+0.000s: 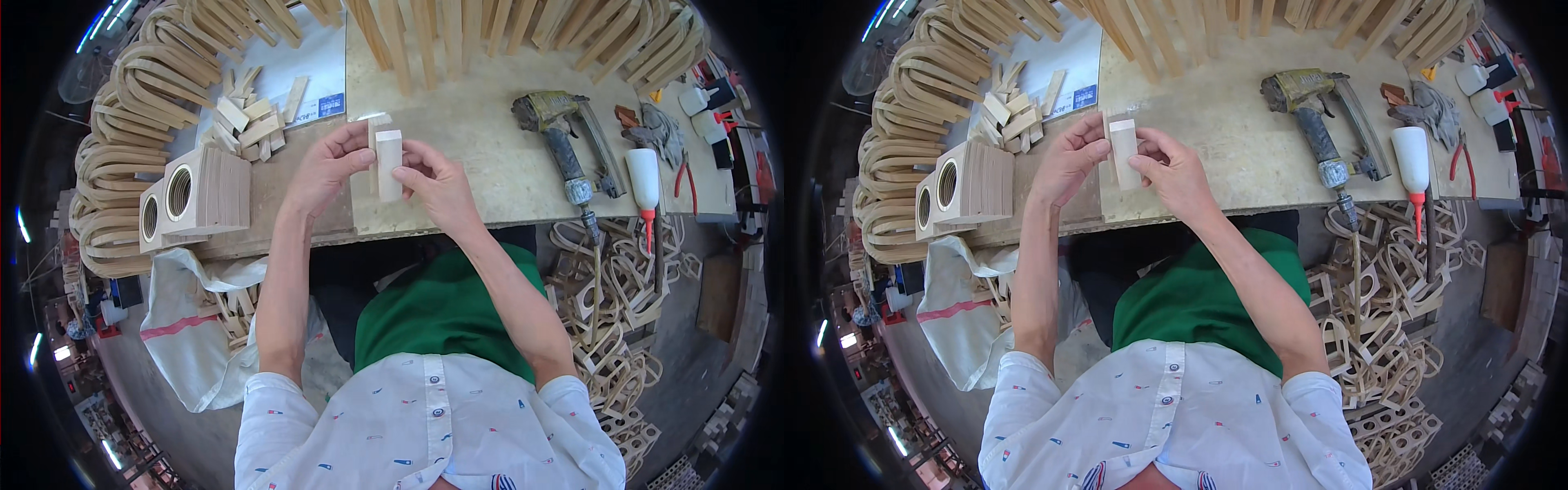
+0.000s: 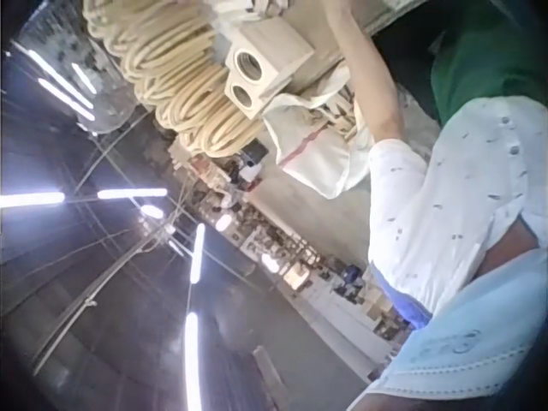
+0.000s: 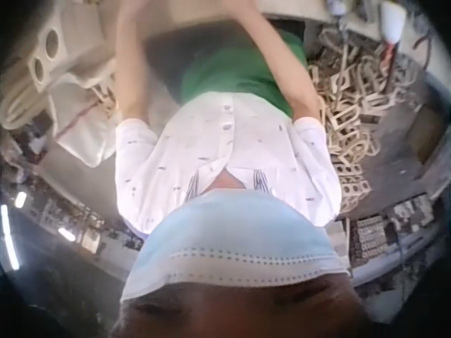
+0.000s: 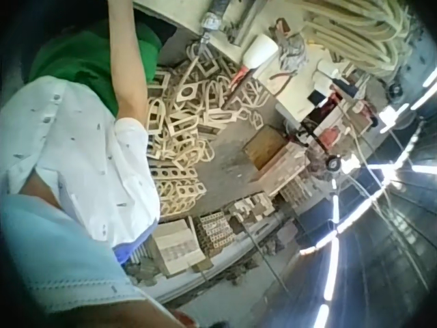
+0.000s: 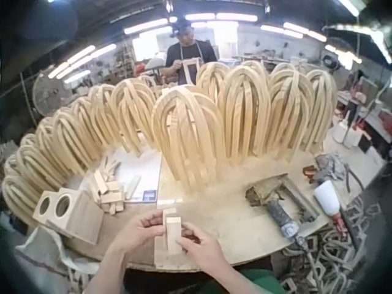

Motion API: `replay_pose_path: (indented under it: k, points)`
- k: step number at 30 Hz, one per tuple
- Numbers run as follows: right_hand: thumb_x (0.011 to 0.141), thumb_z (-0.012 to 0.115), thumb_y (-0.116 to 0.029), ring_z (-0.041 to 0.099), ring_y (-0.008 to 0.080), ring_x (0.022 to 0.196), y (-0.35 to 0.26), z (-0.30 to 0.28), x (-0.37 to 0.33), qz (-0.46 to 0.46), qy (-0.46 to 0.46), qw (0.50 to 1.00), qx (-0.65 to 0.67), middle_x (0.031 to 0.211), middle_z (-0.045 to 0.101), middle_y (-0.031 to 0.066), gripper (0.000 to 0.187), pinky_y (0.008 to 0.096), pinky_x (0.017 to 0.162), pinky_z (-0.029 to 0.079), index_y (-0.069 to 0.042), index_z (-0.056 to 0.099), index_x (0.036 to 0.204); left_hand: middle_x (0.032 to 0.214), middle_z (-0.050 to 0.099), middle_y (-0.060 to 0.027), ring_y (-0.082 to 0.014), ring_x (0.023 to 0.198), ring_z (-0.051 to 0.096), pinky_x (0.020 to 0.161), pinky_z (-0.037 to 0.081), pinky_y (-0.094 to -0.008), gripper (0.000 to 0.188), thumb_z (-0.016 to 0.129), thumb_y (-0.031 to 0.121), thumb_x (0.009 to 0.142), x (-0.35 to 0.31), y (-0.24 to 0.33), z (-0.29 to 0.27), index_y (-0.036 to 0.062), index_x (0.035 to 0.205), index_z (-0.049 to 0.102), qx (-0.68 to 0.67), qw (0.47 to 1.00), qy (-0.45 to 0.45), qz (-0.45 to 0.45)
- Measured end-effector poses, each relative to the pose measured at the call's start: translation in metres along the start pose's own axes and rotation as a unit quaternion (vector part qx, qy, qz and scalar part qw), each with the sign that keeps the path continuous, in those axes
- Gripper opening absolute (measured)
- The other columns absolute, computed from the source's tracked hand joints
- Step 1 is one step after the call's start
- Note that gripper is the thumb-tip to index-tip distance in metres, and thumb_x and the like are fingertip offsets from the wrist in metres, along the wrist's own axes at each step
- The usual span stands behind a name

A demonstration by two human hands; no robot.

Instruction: The person assembles a wooden chair frame using a pneumatic nail gun and wood glue. They apply glue to small wooden blocks and attach them to the chair legs, then secure the joints by firing nails with the nail gun. The process involves repeated gluing and nailing of multiple components to build the structure.

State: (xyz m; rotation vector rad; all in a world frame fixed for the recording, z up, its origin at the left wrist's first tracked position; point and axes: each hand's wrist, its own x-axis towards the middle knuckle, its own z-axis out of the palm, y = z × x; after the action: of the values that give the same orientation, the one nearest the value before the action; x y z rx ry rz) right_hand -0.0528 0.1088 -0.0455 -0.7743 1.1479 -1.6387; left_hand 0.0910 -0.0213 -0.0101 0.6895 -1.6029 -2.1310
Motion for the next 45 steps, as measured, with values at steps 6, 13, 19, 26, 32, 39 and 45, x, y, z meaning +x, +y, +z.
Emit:
replay_pose_path:
  k: [6, 13, 19, 26, 32, 39, 45]
  points:
    - [0.087, 0.067, -0.005, 0.058, 0.0094, 0.079, 0.001, -0.001, 0.001, 0.014, -0.011, 1.0, -0.026, 0.093, 0.064, 0.0047, 0.025, 0.0241, 0.064, 0.05, 0.0, 0.059, 0.11, 0.122, 0.062, -0.0083, -0.015, 0.109, 0.058, 0.095, 0.045, -0.0318, 0.046, 0.064, 0.007, 0.089, -0.002, -0.002, -0.003, 0.0, 0.133, 0.052, -0.01, 0.999, -0.026, -0.039]
    - [0.087, 0.067, -0.006, 0.06, 0.0102, 0.084, 0.004, -0.007, -0.002, 0.049, -0.016, 0.999, -0.004, 0.096, 0.066, 0.0056, 0.026, 0.0254, 0.067, 0.051, 0.0, 0.059, 0.112, 0.114, 0.066, -0.0065, -0.0152, 0.104, 0.06, 0.091, 0.046, -0.031, 0.041, 0.067, 0.012, 0.087, 0.003, 0.004, -0.004, 0.0012, 0.126, 0.059, 0.102, 0.992, 0.001, -0.068]
    - [0.089, 0.065, -0.007, 0.061, 0.0106, 0.088, 0.004, -0.004, -0.003, 0.053, -0.036, 0.998, 0.006, 0.102, 0.067, 0.0049, 0.033, 0.0274, 0.075, 0.051, 0.0, 0.058, 0.121, 0.103, 0.068, -0.0197, -0.0318, 0.091, 0.066, 0.084, 0.049, -0.0389, 0.033, 0.066, 0.018, 0.083, 0.061, 0.025, -0.096, 0.0072, 0.115, 0.066, 0.769, 0.568, 0.284, 0.073]
    - [0.09, 0.065, -0.008, 0.061, 0.0111, 0.092, 0.005, -0.005, -0.003, 0.04, -0.041, 0.998, 0.023, 0.104, 0.065, 0.0052, 0.034, 0.0284, 0.081, 0.051, 0.001, 0.058, 0.122, 0.094, 0.069, -0.0197, -0.0311, 0.088, 0.067, 0.078, 0.051, -0.0397, 0.032, 0.066, 0.013, 0.083, 0.077, 0.025, -0.108, 0.0021, 0.113, 0.065, 0.67, 0.699, 0.249, -0.012]
    - [0.087, 0.067, -0.007, 0.061, 0.0106, 0.09, 0.004, -0.014, 0.002, 0.037, -0.006, 0.998, 0.045, 0.102, 0.066, 0.0051, 0.031, 0.0275, 0.079, 0.052, 0.001, 0.06, 0.116, 0.117, 0.065, -0.0095, -0.016, 0.103, 0.061, 0.088, 0.047, -0.0297, 0.047, 0.065, 0.011, 0.088, 0.028, 0.009, -0.037, 0.0019, 0.132, 0.054, 0.172, 0.984, 0.044, -0.01]
    - [0.085, 0.068, -0.004, 0.061, 0.0116, 0.089, -0.003, -0.007, -0.003, 0.036, -0.032, 0.999, 0.022, 0.1, 0.065, 0.0048, 0.028, 0.0278, 0.081, 0.051, 0.0, 0.061, 0.112, 0.122, 0.063, -0.0082, -0.0151, 0.107, 0.059, 0.089, 0.046, -0.031, 0.047, 0.064, 0.009, 0.09, -0.008, -0.002, -0.011, 0.0018, 0.134, 0.052, 0.019, 0.999, -0.031, -0.039]
    - [0.085, 0.067, -0.004, 0.062, 0.0128, 0.092, -0.005, -0.004, -0.005, 0.052, -0.042, 0.998, 0.021, 0.103, 0.065, 0.0068, 0.029, 0.0289, 0.082, 0.051, 0.0, 0.059, 0.113, 0.123, 0.062, -0.0072, -0.0154, 0.106, 0.059, 0.089, 0.047, -0.0327, 0.044, 0.063, 0.01, 0.09, -0.011, -0.013, -0.008, 0.0013, 0.132, 0.053, -0.032, 0.998, -0.04, -0.035]
